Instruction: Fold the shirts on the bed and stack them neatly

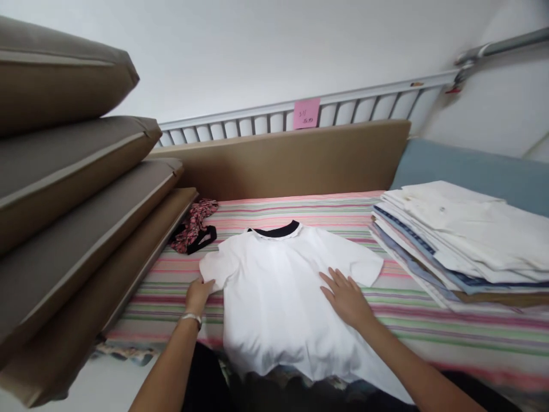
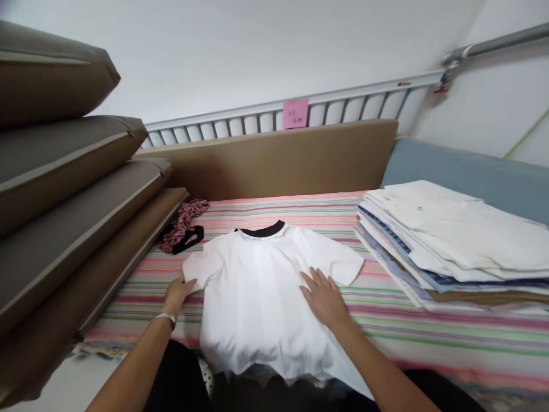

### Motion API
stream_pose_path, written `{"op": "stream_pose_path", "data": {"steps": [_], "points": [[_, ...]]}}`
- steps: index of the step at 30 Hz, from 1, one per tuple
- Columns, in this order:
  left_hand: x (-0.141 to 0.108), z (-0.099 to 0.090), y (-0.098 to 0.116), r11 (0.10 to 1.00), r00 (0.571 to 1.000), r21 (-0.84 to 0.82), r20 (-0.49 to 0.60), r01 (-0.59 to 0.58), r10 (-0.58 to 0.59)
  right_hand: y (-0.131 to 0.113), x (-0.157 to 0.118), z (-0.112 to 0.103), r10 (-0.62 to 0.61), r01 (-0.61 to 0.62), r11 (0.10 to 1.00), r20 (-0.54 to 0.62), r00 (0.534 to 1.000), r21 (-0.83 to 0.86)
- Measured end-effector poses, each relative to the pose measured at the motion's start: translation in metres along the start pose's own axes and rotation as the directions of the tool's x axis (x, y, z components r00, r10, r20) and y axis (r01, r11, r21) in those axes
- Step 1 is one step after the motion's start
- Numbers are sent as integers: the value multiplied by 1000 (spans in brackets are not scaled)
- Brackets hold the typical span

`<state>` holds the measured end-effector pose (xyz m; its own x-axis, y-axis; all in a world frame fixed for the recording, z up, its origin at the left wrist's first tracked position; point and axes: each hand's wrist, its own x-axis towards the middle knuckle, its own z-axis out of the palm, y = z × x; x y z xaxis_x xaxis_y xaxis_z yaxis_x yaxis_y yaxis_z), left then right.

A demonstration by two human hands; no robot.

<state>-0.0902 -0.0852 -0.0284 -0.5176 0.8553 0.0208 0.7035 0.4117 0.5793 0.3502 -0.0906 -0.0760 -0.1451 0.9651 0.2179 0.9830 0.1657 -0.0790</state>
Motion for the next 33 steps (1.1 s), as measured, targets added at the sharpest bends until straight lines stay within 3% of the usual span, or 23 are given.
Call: {"op": "stream_pose_path", "data": {"steps": [6, 8, 9, 10, 12, 14, 18, 21, 23, 26, 28, 30, 33], "points": [[-9, -12, 7, 994, 998, 111, -65, -15, 22, -4, 2, -10, 29, -30, 999, 48, 998, 22], [-30, -4, 16, 984, 985, 149, -127, -97, 116, -6, 3, -13, 32, -34, 999, 51, 998, 35], [-44, 5, 23, 964, 966, 177, -134, -197, 222, -7, 3, -15, 33, -36, 999, 56, 998, 41], [-60, 16, 29, 921, 928, 211, -112, -327, 355, -8, 3, -17, 36, -39, 998, 65, 997, 46], [-95, 44, 40, 757, 789, 270, 18, -595, 614, -7, 1, -21, 33, -38, 998, 80, 996, 54], [-122, 68, 43, 620, 678, 303, 145, -724, 720, -3, -6, -26, 5, -10, 998, 83, 997, 60], [-136, 83, 31, 536, 621, 356, 189, -765, 760, 21, -36, -40, -22, 19, 998, 51, 998, 62], [-134, 79, 24, 508, 595, 381, 155, -773, 789, 39, -67, -53, 91, -94, 986, 26, 996, 138], [-144, 77, 24, 468, 550, 389, 131, -794, 825, 43, -91, -59, 184, -172, 943, -15, 983, 285], [-174, 78, 31, 295, 376, 348, 196, -890, 905, 30, -130, -60, 363, -253, 759, -68, 929, 600], [-195, 79, 38, 191, 277, 304, 269, -933, 923, 12, -155, -53, 490, -339, 544, 37, 871, 768], [-209, 80, 47, 165, 252, 282, 310, -945, 917, -9, -175, -44, 524, -501, 264, 314, 792, 824], [-220, 84, 59, 152, 235, 253, 339, -955, 911, -34, -189, -27, 384, -705, -167, 705, 597, 689]]}}
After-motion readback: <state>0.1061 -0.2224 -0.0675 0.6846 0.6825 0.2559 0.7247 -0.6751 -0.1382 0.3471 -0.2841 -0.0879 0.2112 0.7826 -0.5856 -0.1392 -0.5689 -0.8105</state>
